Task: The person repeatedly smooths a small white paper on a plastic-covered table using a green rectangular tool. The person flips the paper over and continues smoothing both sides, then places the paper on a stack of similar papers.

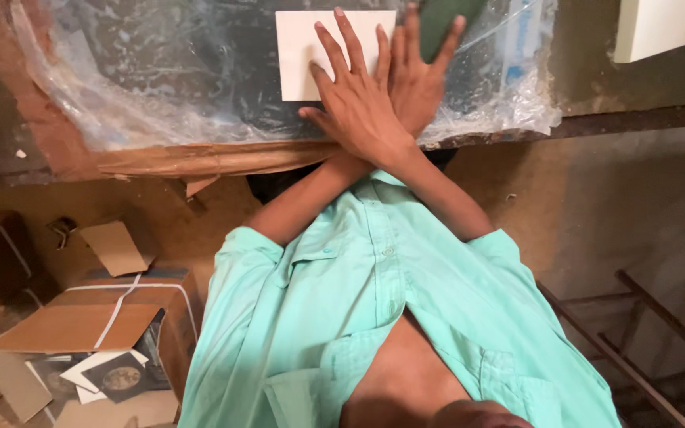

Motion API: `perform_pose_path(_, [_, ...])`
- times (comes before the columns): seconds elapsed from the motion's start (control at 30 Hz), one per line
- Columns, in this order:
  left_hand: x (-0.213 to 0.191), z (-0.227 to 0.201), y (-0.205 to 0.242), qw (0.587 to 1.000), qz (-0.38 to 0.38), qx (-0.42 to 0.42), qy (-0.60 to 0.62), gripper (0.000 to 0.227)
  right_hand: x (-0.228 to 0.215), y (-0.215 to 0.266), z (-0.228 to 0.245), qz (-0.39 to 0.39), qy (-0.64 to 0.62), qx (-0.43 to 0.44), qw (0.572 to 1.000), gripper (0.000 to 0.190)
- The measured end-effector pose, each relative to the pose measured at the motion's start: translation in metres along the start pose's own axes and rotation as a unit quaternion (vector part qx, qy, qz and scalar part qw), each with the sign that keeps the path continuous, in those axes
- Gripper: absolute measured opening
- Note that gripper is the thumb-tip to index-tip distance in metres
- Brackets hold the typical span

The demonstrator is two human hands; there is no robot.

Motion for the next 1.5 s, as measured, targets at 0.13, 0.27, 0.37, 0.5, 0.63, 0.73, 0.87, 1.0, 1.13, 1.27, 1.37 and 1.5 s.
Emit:
perform_pose_path(0.13, [-0.037,-0.008,0.002,0.991,-0.083,0.101,-0.004,0.075,-0.013,0.018,-0.018,-0.150,-0.014,0.121,0.981,0.061])
perform_pose_path(0.27, [-0.078,0.076,0.004,0.950,0.003,-0.005,0.312,0.056,-0.027,0.057,-0.063,-0.343,-0.575,0.052,0.741,0.034])
perform_pose_path(0.37, [-0.131,0.164,0.009,0.993,-0.070,-0.092,0.019,0.052,-0.009,0.060,-0.100,-0.293,-0.664,0.050,0.686,0.031])
perform_pose_path(0.5, [-0.172,0.243,0.021,0.980,-0.106,-0.152,-0.074,0.041,0.030,0.050,-0.126,-0.225,-0.639,0.068,0.732,0.028])
perform_pose_path(0.63, [-0.181,0.244,0.037,0.973,-0.157,-0.148,-0.086,0.045,0.043,0.039,-0.131,-0.215,-0.635,0.048,0.741,0.027])
perform_pose_path(0.73, [-0.165,0.207,0.049,0.979,-0.158,-0.113,-0.056,0.033,0.046,0.042,-0.130,-0.223,-0.638,0.057,0.735,0.029])
perform_pose_path(0.87, [-0.134,0.145,0.056,0.995,-0.082,-0.048,0.043,0.023,0.040,0.039,-0.127,-0.231,-0.627,0.034,0.743,0.029])
perform_pose_path(1.0, [-0.123,0.118,0.057,0.996,-0.042,-0.033,0.077,0.021,0.029,0.034,-0.114,-0.226,-0.653,0.011,0.723,0.035])
perform_pose_path(1.13, [-0.137,0.130,0.055,0.991,-0.078,-0.047,0.094,0.022,0.016,0.020,-0.092,-0.192,-0.619,0.016,0.762,0.041])
perform_pose_path(1.27, [-0.161,0.156,0.065,0.980,-0.131,-0.091,0.115,0.027,0.014,0.006,-0.074,-0.097,-0.531,0.064,0.839,0.047])
perform_pose_path(1.37, [-0.181,0.172,0.077,0.972,-0.168,-0.109,0.118,0.029,0.005,0.002,-0.065,-0.129,-0.458,0.031,0.879,0.037])
perform_pose_path(1.5, [-0.197,0.184,0.091,0.960,-0.214,-0.134,0.121,0.032,-0.003,0.010,-0.068,-0.138,-0.337,0.126,0.923,0.033])
Point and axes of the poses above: each hand's wrist, its own y-axis away from the middle knuckle, its own x-axis out of the palm, z = x × y, the point moved 5 cm from there along -y, towards the middle knuckle, and after that the axes turned 7 degrees about z, right-handed, at the moved point
